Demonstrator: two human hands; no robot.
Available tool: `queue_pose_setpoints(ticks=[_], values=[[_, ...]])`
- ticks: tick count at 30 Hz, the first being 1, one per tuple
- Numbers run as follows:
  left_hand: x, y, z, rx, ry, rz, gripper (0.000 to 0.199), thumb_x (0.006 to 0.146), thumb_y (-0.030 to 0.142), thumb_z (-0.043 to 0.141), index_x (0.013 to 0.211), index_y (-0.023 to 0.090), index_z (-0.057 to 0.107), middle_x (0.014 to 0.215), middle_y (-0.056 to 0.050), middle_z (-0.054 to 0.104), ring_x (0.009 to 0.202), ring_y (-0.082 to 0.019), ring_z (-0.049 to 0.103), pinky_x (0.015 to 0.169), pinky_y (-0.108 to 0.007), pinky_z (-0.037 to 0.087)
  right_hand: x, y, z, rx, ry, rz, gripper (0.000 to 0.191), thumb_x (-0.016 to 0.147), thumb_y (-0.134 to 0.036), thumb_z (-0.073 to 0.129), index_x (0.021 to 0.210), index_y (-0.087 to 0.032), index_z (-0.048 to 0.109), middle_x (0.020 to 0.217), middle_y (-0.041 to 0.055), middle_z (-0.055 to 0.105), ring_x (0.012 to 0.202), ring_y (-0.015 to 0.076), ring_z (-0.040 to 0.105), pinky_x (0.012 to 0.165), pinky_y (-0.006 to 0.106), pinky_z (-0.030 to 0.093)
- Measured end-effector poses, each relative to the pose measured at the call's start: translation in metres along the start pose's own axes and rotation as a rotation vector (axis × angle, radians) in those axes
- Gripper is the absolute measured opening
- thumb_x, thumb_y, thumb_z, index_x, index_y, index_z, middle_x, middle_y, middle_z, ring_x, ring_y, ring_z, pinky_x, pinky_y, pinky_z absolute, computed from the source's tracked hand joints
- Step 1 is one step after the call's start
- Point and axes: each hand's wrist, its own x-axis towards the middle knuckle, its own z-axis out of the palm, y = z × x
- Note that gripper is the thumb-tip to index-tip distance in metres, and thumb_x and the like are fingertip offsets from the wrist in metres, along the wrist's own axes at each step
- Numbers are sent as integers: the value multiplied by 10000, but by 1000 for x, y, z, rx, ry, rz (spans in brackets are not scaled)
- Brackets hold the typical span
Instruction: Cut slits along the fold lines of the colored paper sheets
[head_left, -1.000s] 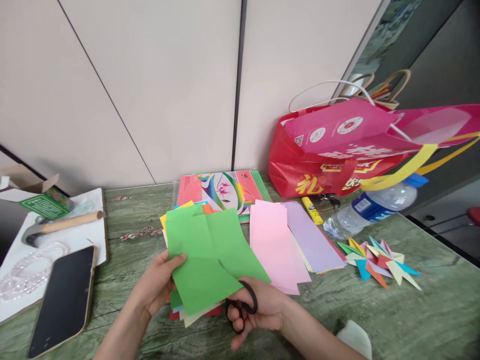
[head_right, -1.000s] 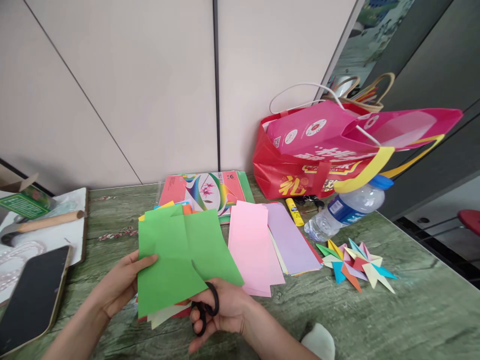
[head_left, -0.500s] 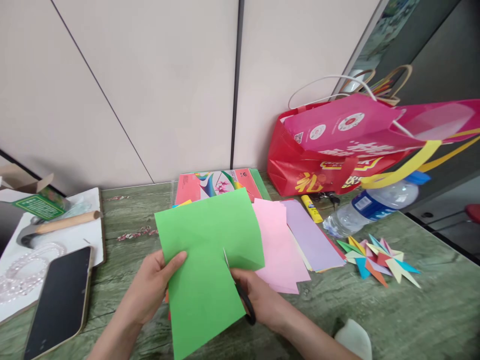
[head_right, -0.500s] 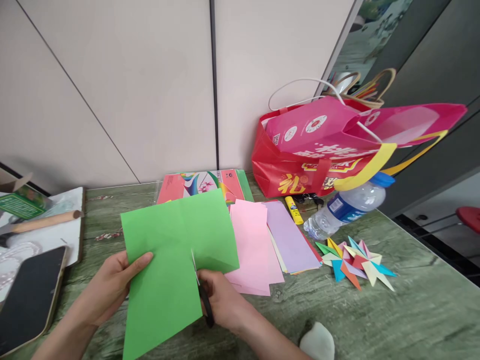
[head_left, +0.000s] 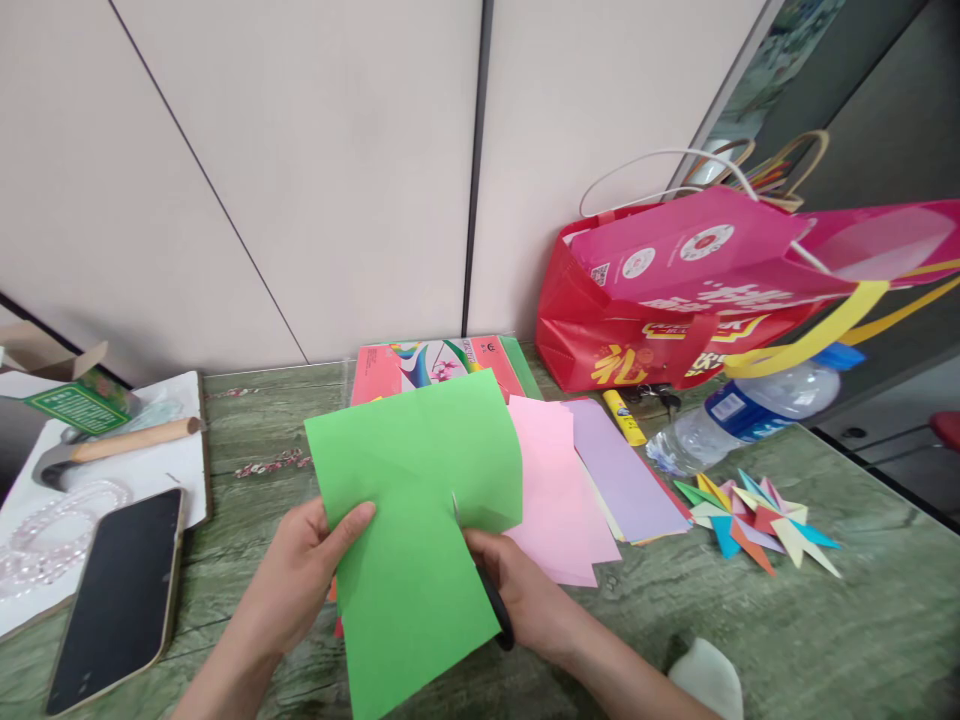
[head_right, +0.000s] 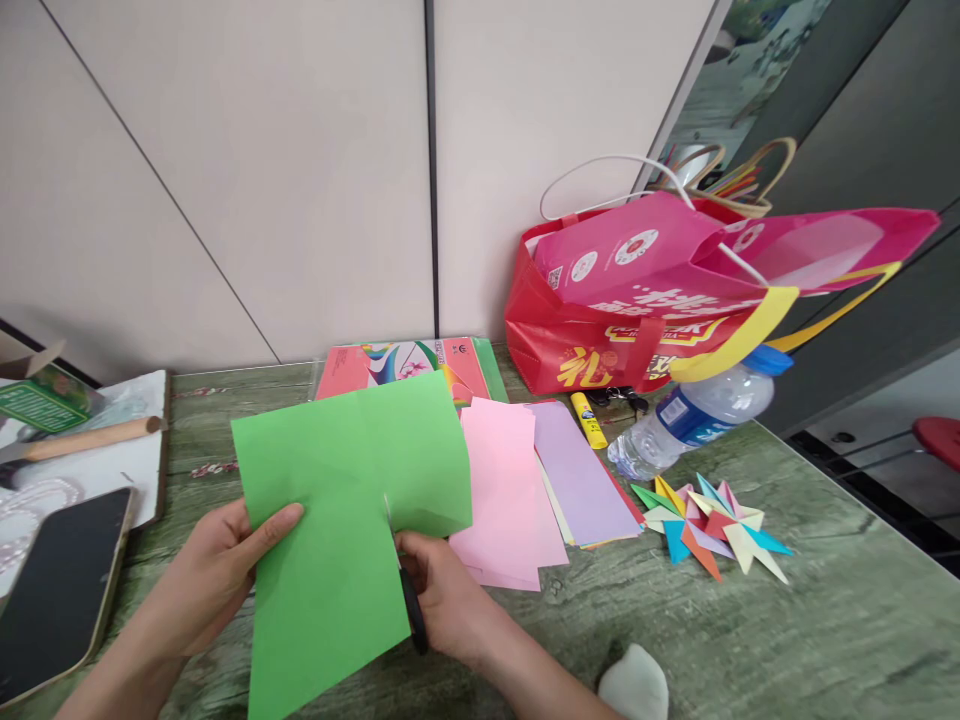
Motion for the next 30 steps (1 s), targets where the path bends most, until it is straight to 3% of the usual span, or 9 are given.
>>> queue_pose_setpoints(ticks=[15,20,27,30], values=[[-1,1,1,-35,54,-6,274,645,392,697,787,158,680,458,-22,658,358,-184,582,313,-249,415,0,-1,0,-75,38,-8,367,576,-307,769,894,-146,680,754,37,696,699,209,626,732,349,473],[-1,2,2,-24,34,-7,273,673,399,673,816,167,667,457,-8,650,285,-149,516,279,-239,364,0,-2,1,-90,48,16,361,580,-311,762,891,-144,683,733,31,690,671,199,620,723,351,479],[-2,3,3,-37,28,1,287,679,384,675,866,166,664,582,-34,706,298,-138,517,275,-237,358,0,2,-2,-77,53,13,379,573,-311,769,900,-140,683,714,30,681,662,200,620,703,355,480],[-1,2,2,-47,40,18,288,674,375,683,877,172,667,645,-43,726,382,-165,584,342,-258,431,1,1,0,-77,68,41,369,573,-339,765,876,-143,689,692,24,675,690,210,622,729,377,480]])
